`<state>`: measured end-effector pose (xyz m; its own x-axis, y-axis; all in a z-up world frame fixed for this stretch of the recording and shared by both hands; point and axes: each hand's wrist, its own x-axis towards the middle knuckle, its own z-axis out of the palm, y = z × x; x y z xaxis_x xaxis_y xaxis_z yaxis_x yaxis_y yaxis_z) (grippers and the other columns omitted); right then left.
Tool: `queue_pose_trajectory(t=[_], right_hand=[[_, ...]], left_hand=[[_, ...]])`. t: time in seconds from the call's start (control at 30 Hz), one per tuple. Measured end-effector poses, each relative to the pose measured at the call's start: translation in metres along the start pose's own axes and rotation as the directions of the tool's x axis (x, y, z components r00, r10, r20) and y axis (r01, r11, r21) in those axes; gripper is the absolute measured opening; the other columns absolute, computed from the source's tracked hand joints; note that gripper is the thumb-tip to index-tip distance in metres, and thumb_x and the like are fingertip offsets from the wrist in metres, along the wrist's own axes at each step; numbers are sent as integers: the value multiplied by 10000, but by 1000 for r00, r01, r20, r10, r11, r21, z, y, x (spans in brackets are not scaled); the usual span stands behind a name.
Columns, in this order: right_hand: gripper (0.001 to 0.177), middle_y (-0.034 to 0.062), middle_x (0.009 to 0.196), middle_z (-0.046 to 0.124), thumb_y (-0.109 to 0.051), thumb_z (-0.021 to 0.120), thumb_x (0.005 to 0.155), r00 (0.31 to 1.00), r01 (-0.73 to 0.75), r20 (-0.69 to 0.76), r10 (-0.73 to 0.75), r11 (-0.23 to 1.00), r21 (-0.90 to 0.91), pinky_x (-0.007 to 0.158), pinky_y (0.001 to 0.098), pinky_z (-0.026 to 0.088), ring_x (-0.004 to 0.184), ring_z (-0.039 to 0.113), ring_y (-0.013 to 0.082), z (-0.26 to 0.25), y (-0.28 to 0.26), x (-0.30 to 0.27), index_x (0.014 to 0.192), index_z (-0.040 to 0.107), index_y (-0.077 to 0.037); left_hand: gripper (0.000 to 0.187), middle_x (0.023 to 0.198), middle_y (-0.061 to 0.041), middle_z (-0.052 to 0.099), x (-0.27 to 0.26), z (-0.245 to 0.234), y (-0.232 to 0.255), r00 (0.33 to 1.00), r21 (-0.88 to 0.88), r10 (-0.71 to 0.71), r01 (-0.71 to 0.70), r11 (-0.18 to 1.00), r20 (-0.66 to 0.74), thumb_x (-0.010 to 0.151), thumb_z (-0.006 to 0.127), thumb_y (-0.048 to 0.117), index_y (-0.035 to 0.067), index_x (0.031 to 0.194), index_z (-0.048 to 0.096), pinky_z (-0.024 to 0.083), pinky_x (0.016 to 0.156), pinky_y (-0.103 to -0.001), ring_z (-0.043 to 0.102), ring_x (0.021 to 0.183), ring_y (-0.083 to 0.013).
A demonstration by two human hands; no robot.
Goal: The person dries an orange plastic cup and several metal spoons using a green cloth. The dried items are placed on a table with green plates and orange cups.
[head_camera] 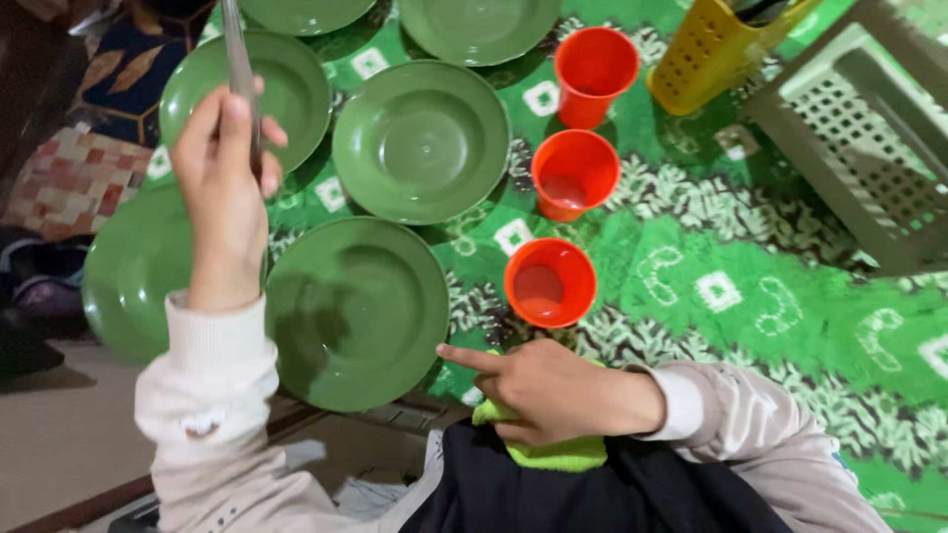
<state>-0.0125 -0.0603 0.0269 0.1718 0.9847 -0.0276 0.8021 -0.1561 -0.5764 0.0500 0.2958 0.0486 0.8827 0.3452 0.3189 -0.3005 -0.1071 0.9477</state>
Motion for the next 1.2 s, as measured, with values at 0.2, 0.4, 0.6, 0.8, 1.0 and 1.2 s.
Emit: queue_pose_trajectory(t=[0.2, 0.4, 0.6, 0.8, 1.0, 1.2], right_hand=[[168, 172, 1562, 449, -211, 778, 699, 992, 49, 120, -31, 988, -148, 458, 431, 491, 506, 644, 297, 34, 12, 41, 653, 743, -53], [196, 174, 1555, 466, -218, 784, 725, 992, 51, 125, -33, 988, -147, 468, 421, 506, 540, 666, 299, 48, 22, 50, 687, 744, -30], [274, 167, 1544, 484, -240, 794, 744, 988, 57, 151, -40, 992, -110, 516, 428, 519, 600, 678, 307, 41, 25, 47, 761, 717, 23], [469, 178, 1578, 428, -272, 800, 771, 992, 40, 125, -30, 996, -79, 555, 439, 529, 717, 683, 319, 16, 19, 38, 1080, 668, 55], [808, 211, 1604, 393, -267, 809, 751, 972, 75, -212, -98, 991, -112, 793, 433, 563, 1009, 662, 342, -36, 8, 2, 1433, 497, 33], [1005, 232, 1599, 332, -246, 796, 618, 932, -66, -360, -39, 959, -275, 1089, 520, 419, 1406, 424, 463, -69, 11, -20, 1507, 392, -10]], left_hand=[[300, 1021, -11, 731, 78, -41, -85, 997, 52, -70, 71, 996, -34, 1112, 579, 249, 25, 1288, 672, 377, 459, -196, 611, 686, -17], [277, 888, -72, 787, 132, -39, -176, 975, 51, -205, 210, 976, -82, 1090, 583, 245, 37, 1235, 696, 366, 411, -195, 549, 481, -43], [261, 885, -108, 803, 155, -10, -226, 967, 50, -231, 237, 970, -104, 1072, 560, 210, -6, 1139, 689, 387, 386, -219, 559, 455, -67], [258, 888, -131, 809, 177, -2, -249, 925, 16, -359, 364, 931, -127, 1058, 552, 195, -31, 1077, 675, 377, 365, -233, 591, 462, -71], [285, 837, -147, 805, 204, -6, -281, 912, 141, -342, 378, 915, -225, 1048, 593, 222, -39, 966, 671, 406, 368, -262, 619, 470, -99], [312, 814, -150, 795, 205, -7, -294, 962, 674, 147, 49, 737, -231, 903, 799, 241, -11, 1061, 707, 569, 697, -387, 749, 705, -220]])
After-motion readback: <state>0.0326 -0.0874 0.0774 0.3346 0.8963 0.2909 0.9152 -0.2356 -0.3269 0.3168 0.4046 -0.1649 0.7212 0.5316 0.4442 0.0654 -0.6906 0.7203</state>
